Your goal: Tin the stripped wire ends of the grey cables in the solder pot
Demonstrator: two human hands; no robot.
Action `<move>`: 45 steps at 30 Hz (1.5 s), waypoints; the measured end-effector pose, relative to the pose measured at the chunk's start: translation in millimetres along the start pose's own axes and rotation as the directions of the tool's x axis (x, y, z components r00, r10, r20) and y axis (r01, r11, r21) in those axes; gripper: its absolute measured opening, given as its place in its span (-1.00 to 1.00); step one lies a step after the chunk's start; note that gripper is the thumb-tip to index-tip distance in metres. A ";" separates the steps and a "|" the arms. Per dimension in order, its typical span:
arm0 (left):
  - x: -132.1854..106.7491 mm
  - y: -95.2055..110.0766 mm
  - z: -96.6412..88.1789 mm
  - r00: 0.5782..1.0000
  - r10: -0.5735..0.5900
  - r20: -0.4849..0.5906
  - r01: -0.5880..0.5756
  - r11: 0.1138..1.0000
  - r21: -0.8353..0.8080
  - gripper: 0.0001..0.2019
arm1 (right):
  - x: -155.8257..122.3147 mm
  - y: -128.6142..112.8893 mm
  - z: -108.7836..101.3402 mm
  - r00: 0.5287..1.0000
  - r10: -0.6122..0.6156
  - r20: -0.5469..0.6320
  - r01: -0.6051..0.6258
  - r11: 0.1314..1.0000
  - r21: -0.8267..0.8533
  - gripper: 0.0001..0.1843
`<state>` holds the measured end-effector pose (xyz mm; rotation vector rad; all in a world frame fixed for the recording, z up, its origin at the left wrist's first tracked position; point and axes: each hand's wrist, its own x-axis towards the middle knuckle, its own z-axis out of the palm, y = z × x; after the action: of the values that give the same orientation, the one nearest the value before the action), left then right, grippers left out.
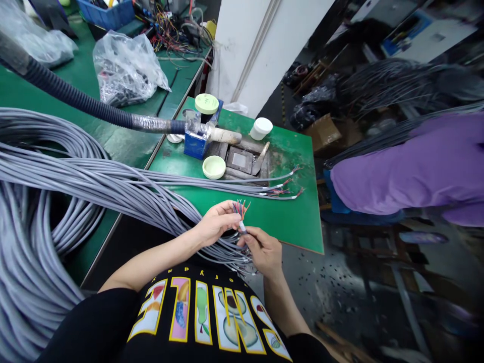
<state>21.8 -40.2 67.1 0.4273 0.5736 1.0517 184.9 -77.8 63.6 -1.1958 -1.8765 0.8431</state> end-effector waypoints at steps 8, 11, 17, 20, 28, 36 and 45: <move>1.7 -2.2 4.7 0.988 0.078 -0.133 -0.065 0.993 0.102 -0.70 | -1.5 2.4 2.4 0.999 0.030 -0.014 -0.029 0.998 0.064 -0.87; 1.7 -4.1 3.4 0.980 0.127 -0.154 -0.108 0.986 0.128 -0.72 | 0.0 2.2 7.3 0.991 0.078 -0.106 -0.065 0.990 0.127 -0.82; 2.5 -9.2 0.4 0.936 0.287 -0.203 -0.237 0.942 0.237 -0.75 | 12.1 -6.1 15.7 0.976 0.123 -0.182 -0.093 0.982 0.165 -0.74; 2.5 -9.0 -1.5 0.921 0.318 -0.226 -0.260 0.932 0.252 -0.74 | 16.2 -8.4 16.7 0.975 0.145 -0.171 -0.112 0.976 0.187 -0.73; 5.1 -8.2 -1.3 0.937 0.251 -0.241 -0.212 0.961 0.178 -0.70 | 15.6 -7.0 18.2 0.970 0.157 -0.184 -0.112 0.966 0.231 -0.77; -1.9 -6.0 -14.5 0.779 0.622 0.085 -0.535 0.587 0.608 -0.91 | 20.3 -9.6 15.8 0.964 0.166 -0.208 -0.114 0.963 0.242 -0.80; 25.5 7.6 -31.9 0.983 0.183 0.006 -0.183 0.980 0.072 -0.63 | 23.3 -9.3 11.0 0.987 0.094 -0.131 -0.061 0.970 0.237 -0.81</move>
<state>6.2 -12.1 40.8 0.5519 0.5822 1.2096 164.7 -61.0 71.3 -1.1571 -1.5784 0.9659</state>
